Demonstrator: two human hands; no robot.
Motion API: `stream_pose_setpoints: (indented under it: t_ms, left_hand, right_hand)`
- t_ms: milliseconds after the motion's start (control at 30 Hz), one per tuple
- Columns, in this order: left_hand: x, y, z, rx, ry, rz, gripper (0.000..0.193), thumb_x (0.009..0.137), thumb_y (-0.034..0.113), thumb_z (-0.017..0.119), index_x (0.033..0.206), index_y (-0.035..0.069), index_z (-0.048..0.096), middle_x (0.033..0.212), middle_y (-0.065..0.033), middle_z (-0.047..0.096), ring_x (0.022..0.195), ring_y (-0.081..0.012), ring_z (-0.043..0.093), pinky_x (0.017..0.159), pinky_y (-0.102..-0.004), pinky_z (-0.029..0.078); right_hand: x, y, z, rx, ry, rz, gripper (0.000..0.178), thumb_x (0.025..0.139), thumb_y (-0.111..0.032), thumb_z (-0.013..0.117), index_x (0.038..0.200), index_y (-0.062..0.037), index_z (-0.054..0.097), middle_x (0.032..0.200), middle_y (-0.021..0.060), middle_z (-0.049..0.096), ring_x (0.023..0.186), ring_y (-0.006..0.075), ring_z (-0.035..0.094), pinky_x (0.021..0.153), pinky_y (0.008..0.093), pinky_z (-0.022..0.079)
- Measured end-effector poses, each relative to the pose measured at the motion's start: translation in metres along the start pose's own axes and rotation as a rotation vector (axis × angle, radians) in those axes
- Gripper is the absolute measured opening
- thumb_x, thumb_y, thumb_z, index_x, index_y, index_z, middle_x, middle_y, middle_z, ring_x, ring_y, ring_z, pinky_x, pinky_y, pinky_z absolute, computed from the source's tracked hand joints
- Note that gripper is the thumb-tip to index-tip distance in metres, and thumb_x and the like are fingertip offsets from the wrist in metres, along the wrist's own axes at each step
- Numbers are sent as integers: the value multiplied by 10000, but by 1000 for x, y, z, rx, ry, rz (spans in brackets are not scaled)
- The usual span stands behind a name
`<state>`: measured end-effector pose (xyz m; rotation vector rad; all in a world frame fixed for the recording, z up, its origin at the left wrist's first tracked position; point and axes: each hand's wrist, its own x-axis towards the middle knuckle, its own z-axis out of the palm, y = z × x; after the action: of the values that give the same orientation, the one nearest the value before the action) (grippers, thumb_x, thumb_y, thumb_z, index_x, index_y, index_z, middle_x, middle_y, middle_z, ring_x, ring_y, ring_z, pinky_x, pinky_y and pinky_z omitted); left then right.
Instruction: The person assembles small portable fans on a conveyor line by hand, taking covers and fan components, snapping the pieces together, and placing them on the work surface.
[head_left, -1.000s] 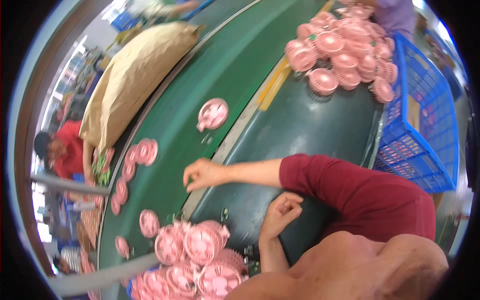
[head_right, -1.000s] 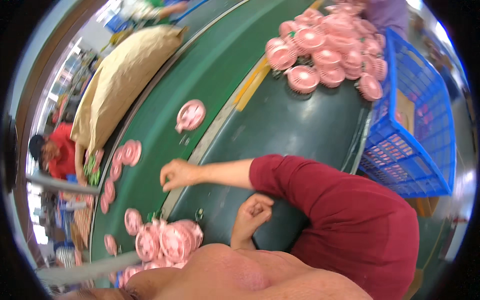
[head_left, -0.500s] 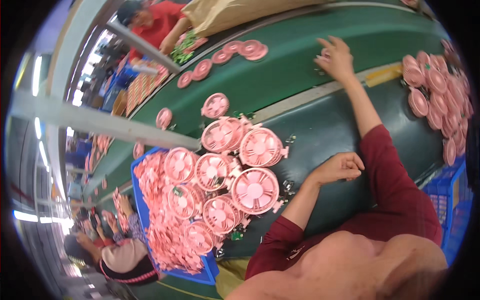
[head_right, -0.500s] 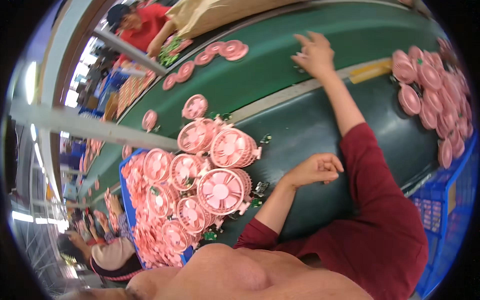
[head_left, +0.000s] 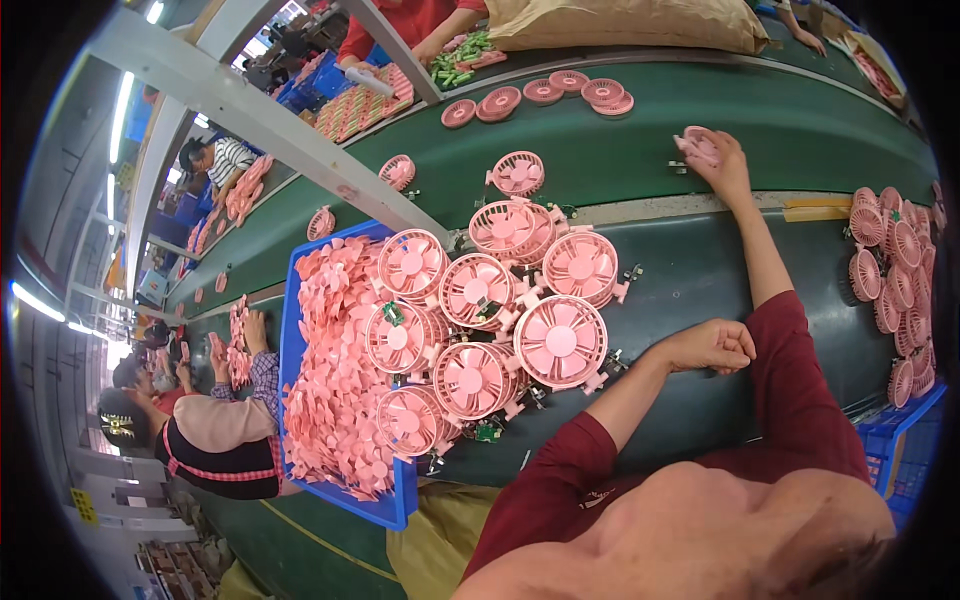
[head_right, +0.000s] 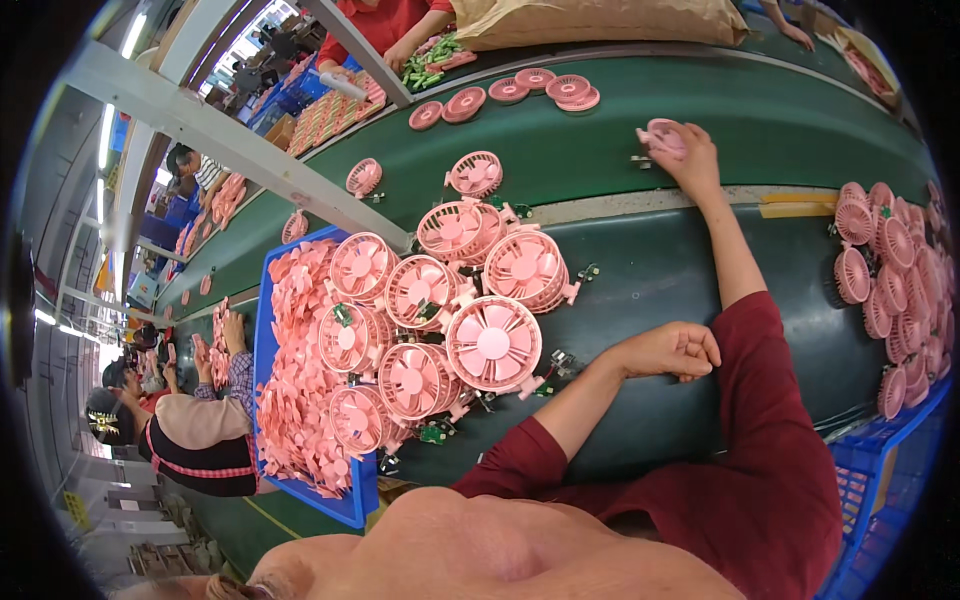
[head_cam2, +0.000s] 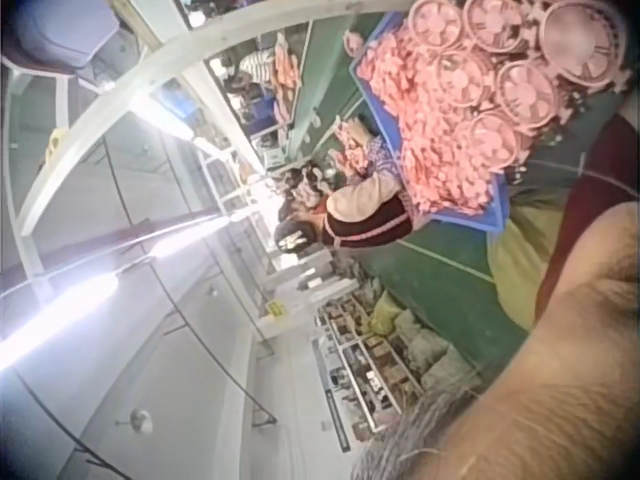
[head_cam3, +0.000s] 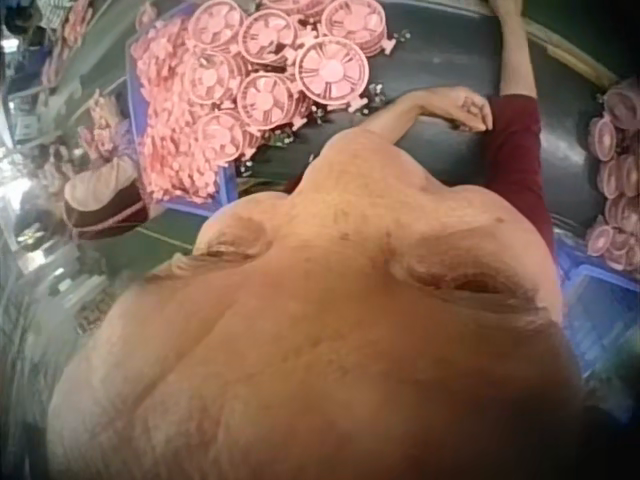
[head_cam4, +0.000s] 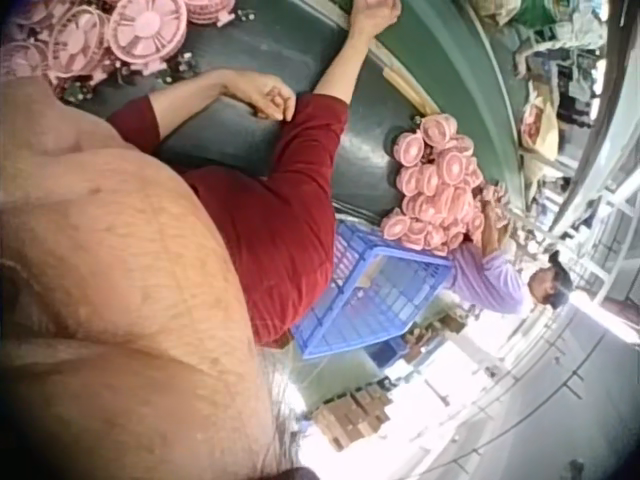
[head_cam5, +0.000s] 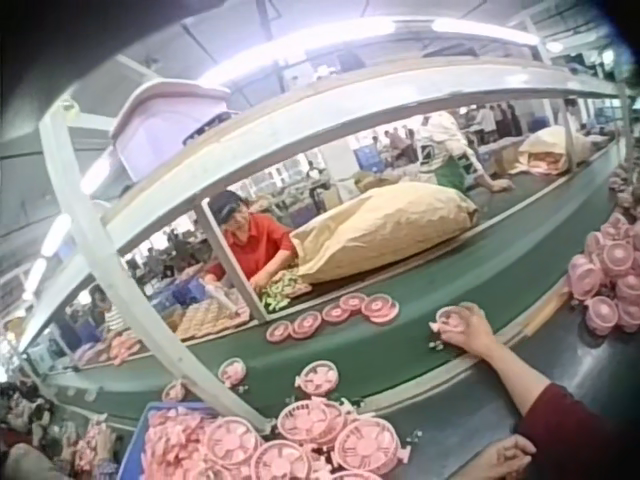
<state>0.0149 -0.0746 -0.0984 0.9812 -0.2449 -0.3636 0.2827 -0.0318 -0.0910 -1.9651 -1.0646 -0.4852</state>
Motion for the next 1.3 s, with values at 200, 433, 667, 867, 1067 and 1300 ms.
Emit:
stream_pose_setpoints:
  t_ms: [200, 433, 667, 867, 1067, 1300]
  left_hand:
    - [-4, -2, -6, 5, 27, -6, 210, 858, 155, 677, 1003, 37, 579, 744, 0, 598, 643, -63, 552, 578, -200, 451]
    - [-5, 1, -5, 170, 66, -4, 126, 769, 56, 668, 866, -20, 641, 723, -52, 641, 659, -108, 599, 587, -244, 475]
    - [-10, -7, -2, 92, 129, 27, 118, 751, 7, 641, 865, -24, 645, 715, -59, 641, 663, -123, 602, 583, -256, 473]
    - [-1, -5, 5, -25, 26, 1, 140, 838, 91, 650, 930, 4, 591, 729, -35, 621, 646, -85, 574, 575, -222, 464]
    - [-2, 2, 0, 47, -47, -39, 144, 869, 142, 648, 933, 30, 583, 748, -11, 595, 661, -62, 558, 587, -196, 450]
    - [-3, 1, -2, 14, -57, -79, 154, 865, 134, 658, 948, 33, 576, 752, -5, 592, 657, -58, 552, 592, -194, 448]
  right_hand:
    - [28, -114, 51, 350, -282, -150, 565, 709, -263, 765, 1211, -76, 584, 1227, 171, 558, 1169, 321, 509, 1000, 382, 393]
    - [51, -184, 134, 461, -400, -522, 555, 690, -343, 770, 1187, -167, 598, 1236, 195, 535, 1174, 365, 475, 1010, 415, 361]
    - [25, -181, 155, 429, -581, -398, 692, 636, -314, 816, 1251, -155, 543, 1338, 195, 434, 1212, 366, 455, 1011, 399, 396]
    - [25, -128, 81, 457, -534, -252, 644, 659, -313, 802, 1228, -116, 573, 1231, 160, 536, 1157, 315, 501, 1008, 379, 396]
    - [-15, -101, -33, 539, -775, -298, 593, 698, -267, 796, 1213, -80, 568, 1259, 135, 523, 1197, 291, 479, 1011, 371, 378]
    - [15, -97, -59, 797, -1424, -216, 720, 657, -232, 837, 1293, -95, 529, 1352, 69, 481, 1229, 213, 456, 1017, 350, 378]
